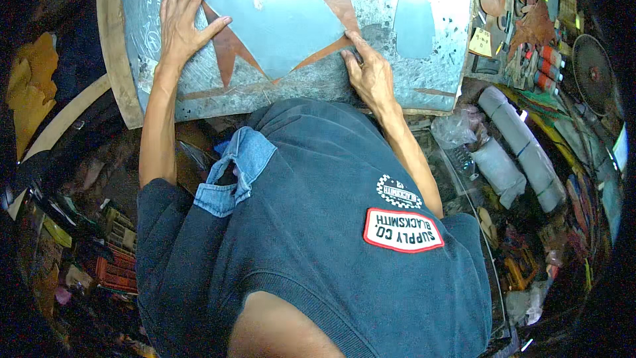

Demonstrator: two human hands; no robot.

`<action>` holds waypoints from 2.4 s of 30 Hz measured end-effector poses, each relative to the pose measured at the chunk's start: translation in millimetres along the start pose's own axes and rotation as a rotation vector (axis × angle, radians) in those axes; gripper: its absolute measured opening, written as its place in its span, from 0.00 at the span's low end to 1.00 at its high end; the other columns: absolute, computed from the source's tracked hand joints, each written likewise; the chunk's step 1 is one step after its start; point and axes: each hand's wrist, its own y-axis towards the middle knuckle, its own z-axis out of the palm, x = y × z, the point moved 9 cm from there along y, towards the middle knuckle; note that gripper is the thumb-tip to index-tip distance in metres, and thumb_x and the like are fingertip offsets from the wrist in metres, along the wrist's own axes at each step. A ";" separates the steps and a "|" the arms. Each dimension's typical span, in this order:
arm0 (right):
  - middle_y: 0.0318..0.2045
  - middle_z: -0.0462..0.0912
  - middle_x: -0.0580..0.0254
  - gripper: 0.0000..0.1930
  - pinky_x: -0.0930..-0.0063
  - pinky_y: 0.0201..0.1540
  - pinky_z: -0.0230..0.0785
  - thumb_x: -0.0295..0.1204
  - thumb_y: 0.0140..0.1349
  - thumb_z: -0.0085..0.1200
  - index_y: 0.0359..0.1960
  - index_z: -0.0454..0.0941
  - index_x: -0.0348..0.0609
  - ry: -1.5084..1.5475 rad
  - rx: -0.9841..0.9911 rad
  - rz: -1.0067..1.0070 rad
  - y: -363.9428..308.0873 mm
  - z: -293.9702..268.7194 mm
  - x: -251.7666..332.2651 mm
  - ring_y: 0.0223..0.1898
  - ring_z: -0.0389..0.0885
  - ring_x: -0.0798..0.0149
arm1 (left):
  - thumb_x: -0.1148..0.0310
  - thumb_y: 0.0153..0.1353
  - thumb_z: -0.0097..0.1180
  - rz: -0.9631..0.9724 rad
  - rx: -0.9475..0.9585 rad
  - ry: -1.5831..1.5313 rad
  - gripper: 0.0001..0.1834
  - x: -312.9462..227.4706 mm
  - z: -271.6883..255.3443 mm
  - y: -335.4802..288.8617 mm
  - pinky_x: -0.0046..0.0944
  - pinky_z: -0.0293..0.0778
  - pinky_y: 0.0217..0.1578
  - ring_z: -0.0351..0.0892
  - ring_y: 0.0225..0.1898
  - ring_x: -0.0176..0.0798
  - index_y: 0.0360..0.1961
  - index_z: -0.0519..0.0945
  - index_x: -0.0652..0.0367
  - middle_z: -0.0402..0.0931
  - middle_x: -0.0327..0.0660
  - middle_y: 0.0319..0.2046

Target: Tracing and checking leather patterns for shoe manufacturing.

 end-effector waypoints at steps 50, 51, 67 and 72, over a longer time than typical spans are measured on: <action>0.33 0.82 0.47 0.22 0.57 0.33 0.75 0.26 0.60 0.57 0.58 0.73 0.49 0.136 -0.008 -0.021 7.5 -14.2 7.2 0.31 0.82 0.46 | 0.48 0.45 0.70 -0.070 0.209 -0.030 0.45 -8.9 -10.3 16.6 0.67 0.42 0.66 0.43 0.72 0.64 0.64 0.68 0.52 0.52 0.53 0.70; 0.33 0.82 0.47 0.22 0.57 0.33 0.75 0.26 0.60 0.57 0.58 0.73 0.49 0.134 0.001 -0.016 8.0 -13.2 7.0 0.30 0.82 0.46 | 0.48 0.45 0.70 -0.069 0.209 -0.030 0.45 -9.3 -11.0 16.6 0.67 0.42 0.66 0.44 0.72 0.64 0.64 0.68 0.53 0.52 0.53 0.70; 0.37 0.83 0.45 0.22 0.60 0.35 0.76 0.24 0.59 0.57 0.57 0.74 0.47 0.105 -0.038 -0.053 7.4 -14.1 13.1 0.33 0.83 0.46 | 0.44 0.45 0.69 -0.114 0.248 -0.033 0.45 -4.8 -11.7 12.2 0.64 0.41 0.68 0.43 0.72 0.62 0.62 0.70 0.54 0.52 0.52 0.70; 0.38 0.83 0.47 0.23 0.59 0.36 0.76 0.25 0.59 0.57 0.58 0.73 0.49 0.088 0.014 0.005 7.5 -14.3 5.0 0.34 0.83 0.46 | 0.45 0.44 0.70 -0.080 0.248 -0.049 0.45 -8.3 -9.7 18.0 0.64 0.41 0.67 0.44 0.72 0.63 0.61 0.71 0.55 0.53 0.52 0.70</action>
